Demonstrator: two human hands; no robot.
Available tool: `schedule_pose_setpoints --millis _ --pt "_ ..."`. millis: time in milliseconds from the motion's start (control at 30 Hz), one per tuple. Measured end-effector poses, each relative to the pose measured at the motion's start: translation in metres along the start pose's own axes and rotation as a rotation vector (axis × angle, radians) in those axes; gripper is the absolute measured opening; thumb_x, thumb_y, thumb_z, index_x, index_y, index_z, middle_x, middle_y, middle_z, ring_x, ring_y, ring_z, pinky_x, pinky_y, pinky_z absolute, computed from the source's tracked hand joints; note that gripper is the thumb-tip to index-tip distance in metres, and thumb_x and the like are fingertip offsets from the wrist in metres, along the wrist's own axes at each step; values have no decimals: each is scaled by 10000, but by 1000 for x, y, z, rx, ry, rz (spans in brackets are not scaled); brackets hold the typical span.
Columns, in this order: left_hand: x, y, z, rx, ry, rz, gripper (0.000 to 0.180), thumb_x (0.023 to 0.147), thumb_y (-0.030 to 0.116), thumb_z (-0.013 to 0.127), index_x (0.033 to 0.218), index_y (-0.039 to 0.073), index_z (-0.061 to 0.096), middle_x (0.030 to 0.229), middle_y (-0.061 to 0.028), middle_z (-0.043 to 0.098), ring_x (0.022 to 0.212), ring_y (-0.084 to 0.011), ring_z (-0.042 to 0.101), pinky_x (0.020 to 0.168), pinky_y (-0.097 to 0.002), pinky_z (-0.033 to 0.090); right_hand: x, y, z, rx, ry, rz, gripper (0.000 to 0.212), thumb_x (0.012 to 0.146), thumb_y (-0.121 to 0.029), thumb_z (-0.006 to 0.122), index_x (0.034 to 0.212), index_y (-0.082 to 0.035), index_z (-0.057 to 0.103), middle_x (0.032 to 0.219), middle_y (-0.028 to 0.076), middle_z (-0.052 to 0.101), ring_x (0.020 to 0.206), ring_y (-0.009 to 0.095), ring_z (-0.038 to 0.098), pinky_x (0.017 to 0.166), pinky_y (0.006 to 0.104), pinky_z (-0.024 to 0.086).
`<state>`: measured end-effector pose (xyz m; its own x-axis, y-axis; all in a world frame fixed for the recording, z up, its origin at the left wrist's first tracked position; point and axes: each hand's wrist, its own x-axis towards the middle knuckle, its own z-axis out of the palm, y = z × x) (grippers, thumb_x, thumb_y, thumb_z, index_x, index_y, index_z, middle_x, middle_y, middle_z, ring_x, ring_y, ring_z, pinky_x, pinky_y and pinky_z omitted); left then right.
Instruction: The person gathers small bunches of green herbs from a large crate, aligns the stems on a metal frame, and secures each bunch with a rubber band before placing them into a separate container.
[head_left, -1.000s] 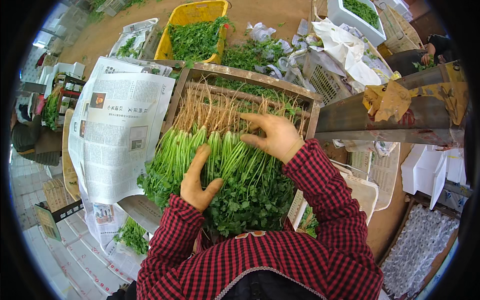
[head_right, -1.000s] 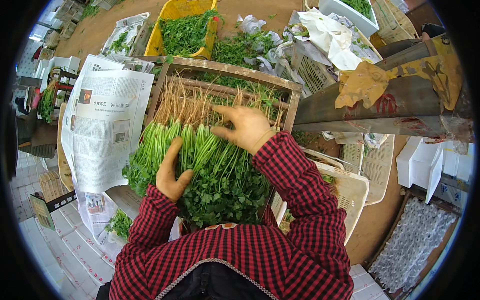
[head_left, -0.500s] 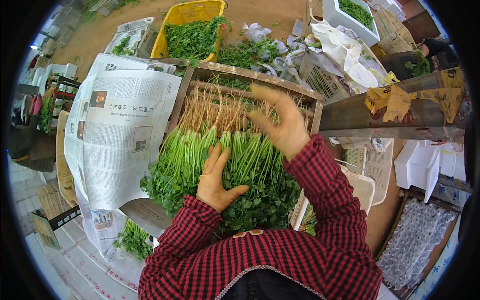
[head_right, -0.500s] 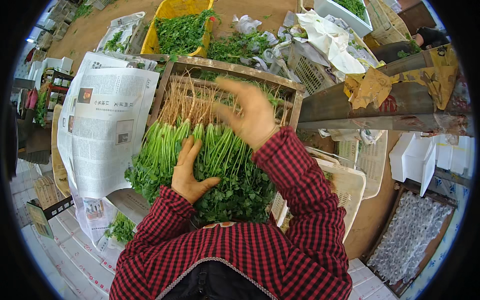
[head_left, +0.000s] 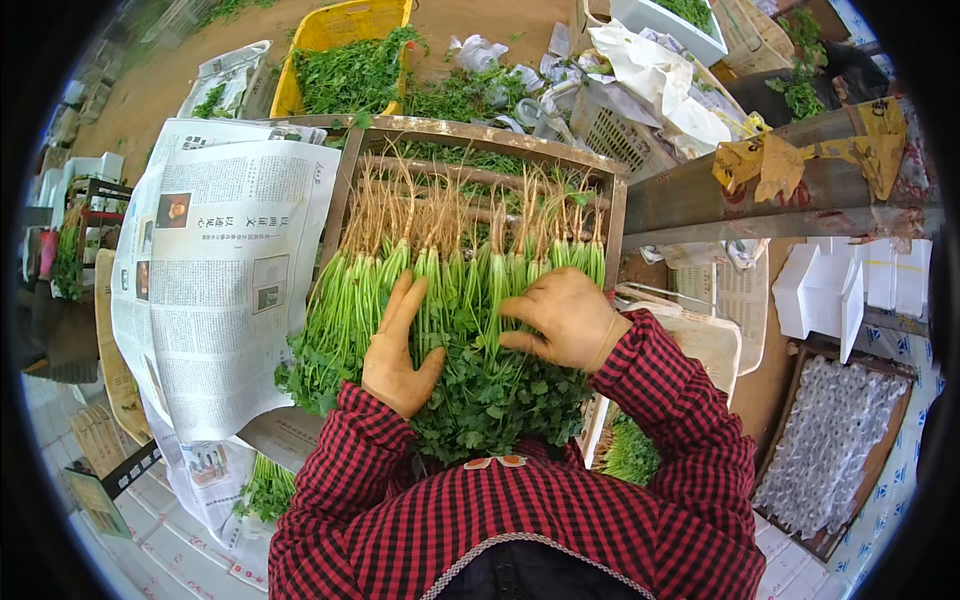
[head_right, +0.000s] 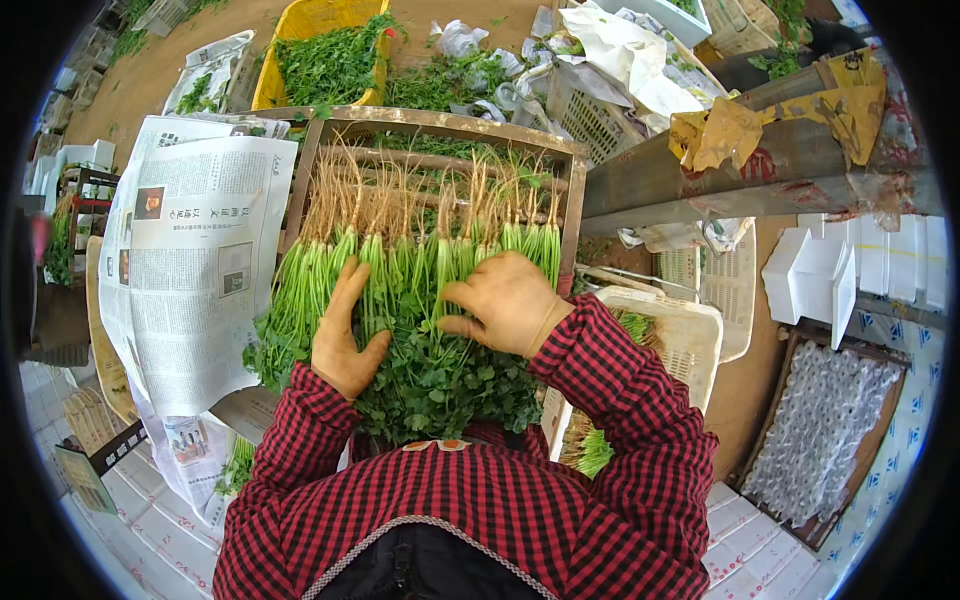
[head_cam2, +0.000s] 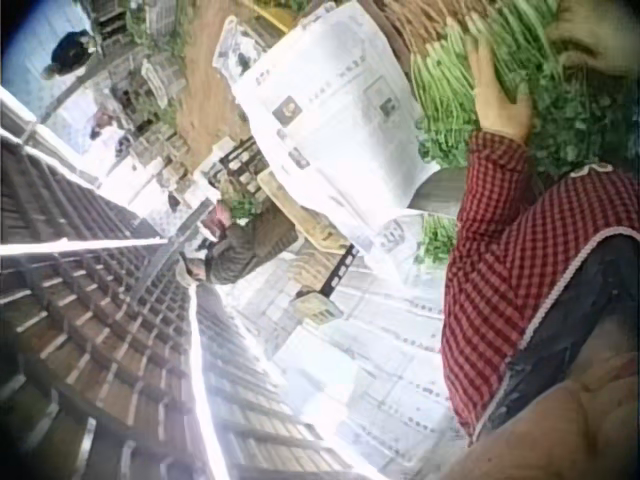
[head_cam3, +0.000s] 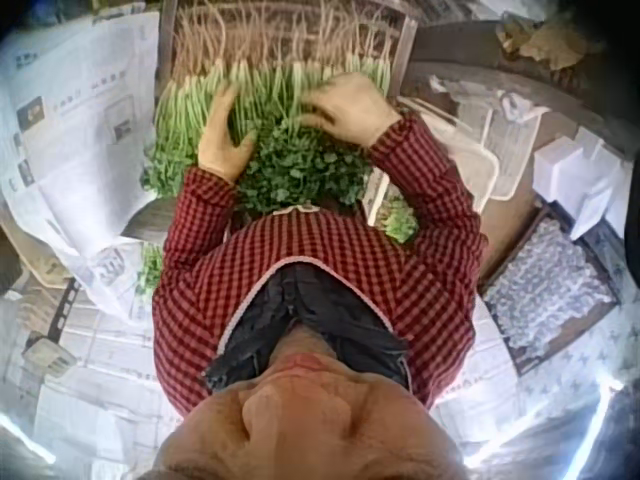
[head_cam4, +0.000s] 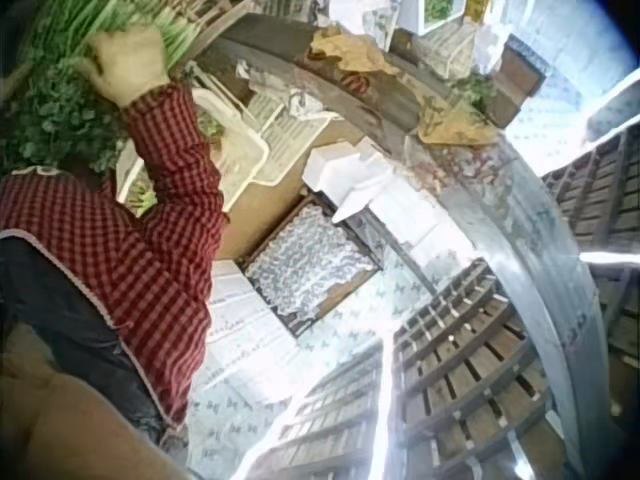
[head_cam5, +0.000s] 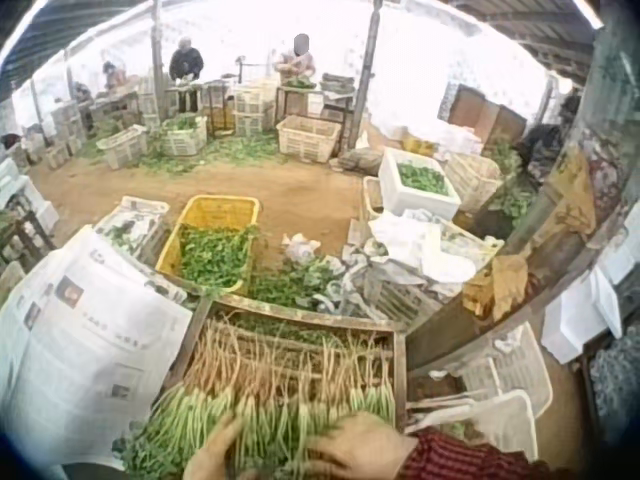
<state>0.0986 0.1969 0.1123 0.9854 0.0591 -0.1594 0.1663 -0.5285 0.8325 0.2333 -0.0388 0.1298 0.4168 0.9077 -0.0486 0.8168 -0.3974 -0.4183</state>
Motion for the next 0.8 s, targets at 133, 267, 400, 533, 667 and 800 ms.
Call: schedule_pose_setpoints --millis 133,267,400,533,667,800 --pt "-1 -10 -3 -61 19 7 865 780 -123 626 1573 60 334 1645 -245 275 1532 -369 278 1233 -405 292 33 -16 11 -45 150 203 361 863 -485 735 945 -134 740 605 79 626 634 291 659 671 453 509" --pt "0 -21 -2 -162 12 -7 876 765 -163 576 1578 64 338 1661 -240 245 1550 -358 239 1248 -403 239 63 -25 38 -70 40 323 295 837 -442 753 877 -150 742 626 95 660 639 298 676 704 443 530" --pt "0 -20 -9 -184 -25 1 869 754 -211 528 1558 96 409 1676 -236 205 1562 -350 205 1245 -401 244 64 -11 58 149 199 311 192 841 -317 719 814 -127 730 664 91 684 668 305 694 689 445 560" --pt "-1 -22 -12 -230 -57 19 826 761 -248 486 1506 110 507 1694 -224 146 1571 -347 160 1239 -402 263 60 -1 48 550 331 499 139 856 -212 717 840 -75 731 729 87 713 606 198 676 595 338 559" --pt "-1 -30 -8 -295 -65 30 787 788 -262 442 1476 106 547 1706 -198 116 1576 -338 138 1241 -415 260 72 37 0 1320 706 738 218 937 -210 694 1018 -7 696 854 61 713 651 139 661 713 291 554" --pt "-1 -34 -11 -315 -67 57 778 781 -256 450 1461 104 564 1704 -198 131 1577 -339 135 1243 -429 256 86 45 -10 1329 863 633 416 993 -228 664 1324 6 568 1104 100 710 868 157 685 790 279 557"
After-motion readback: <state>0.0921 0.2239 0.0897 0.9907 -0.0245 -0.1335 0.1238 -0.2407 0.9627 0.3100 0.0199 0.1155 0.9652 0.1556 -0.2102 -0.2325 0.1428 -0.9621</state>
